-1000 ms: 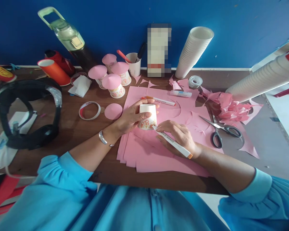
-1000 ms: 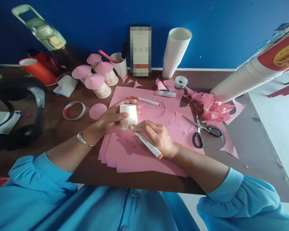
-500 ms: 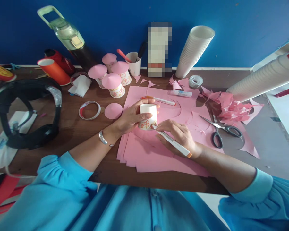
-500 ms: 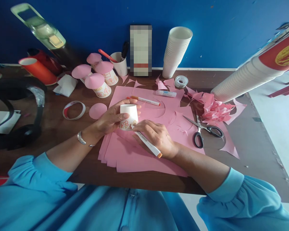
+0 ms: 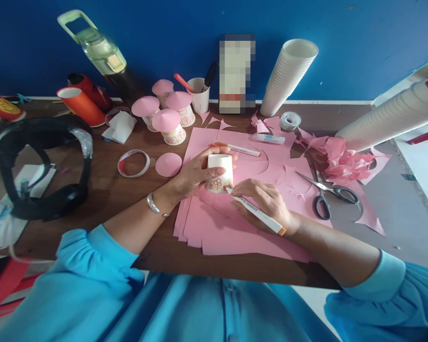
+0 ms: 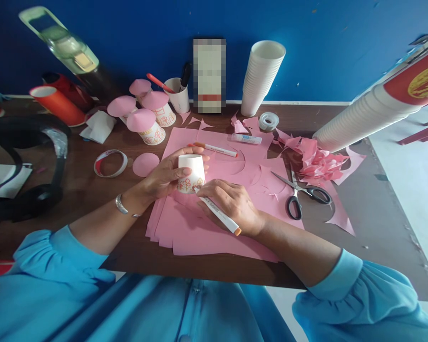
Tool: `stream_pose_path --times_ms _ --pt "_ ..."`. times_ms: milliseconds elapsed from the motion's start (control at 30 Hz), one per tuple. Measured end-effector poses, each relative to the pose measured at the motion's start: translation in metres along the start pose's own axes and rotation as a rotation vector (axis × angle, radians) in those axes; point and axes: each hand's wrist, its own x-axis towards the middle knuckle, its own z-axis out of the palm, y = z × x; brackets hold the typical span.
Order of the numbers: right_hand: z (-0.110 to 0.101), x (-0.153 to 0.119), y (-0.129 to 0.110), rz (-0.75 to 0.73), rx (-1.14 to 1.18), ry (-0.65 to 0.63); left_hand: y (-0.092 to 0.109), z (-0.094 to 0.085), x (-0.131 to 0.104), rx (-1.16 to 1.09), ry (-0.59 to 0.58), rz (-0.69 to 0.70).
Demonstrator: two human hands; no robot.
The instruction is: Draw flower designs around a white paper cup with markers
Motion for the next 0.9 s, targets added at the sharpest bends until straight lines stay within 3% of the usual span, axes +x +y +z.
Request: stream_pose_path --times_ms 467,900 --pt "-0.0012 -0.0003 -0.0018 0.009 -0.055 0.01 0.0031 0.0009 0.0001 -0.074 -0.051 0.01" --pt "-0.0001 0.0005 -0.0007 -0.003 -0.019 0.007 0.0014 -0.0004 -0.0016 -0.031 -0.025 -0.015"
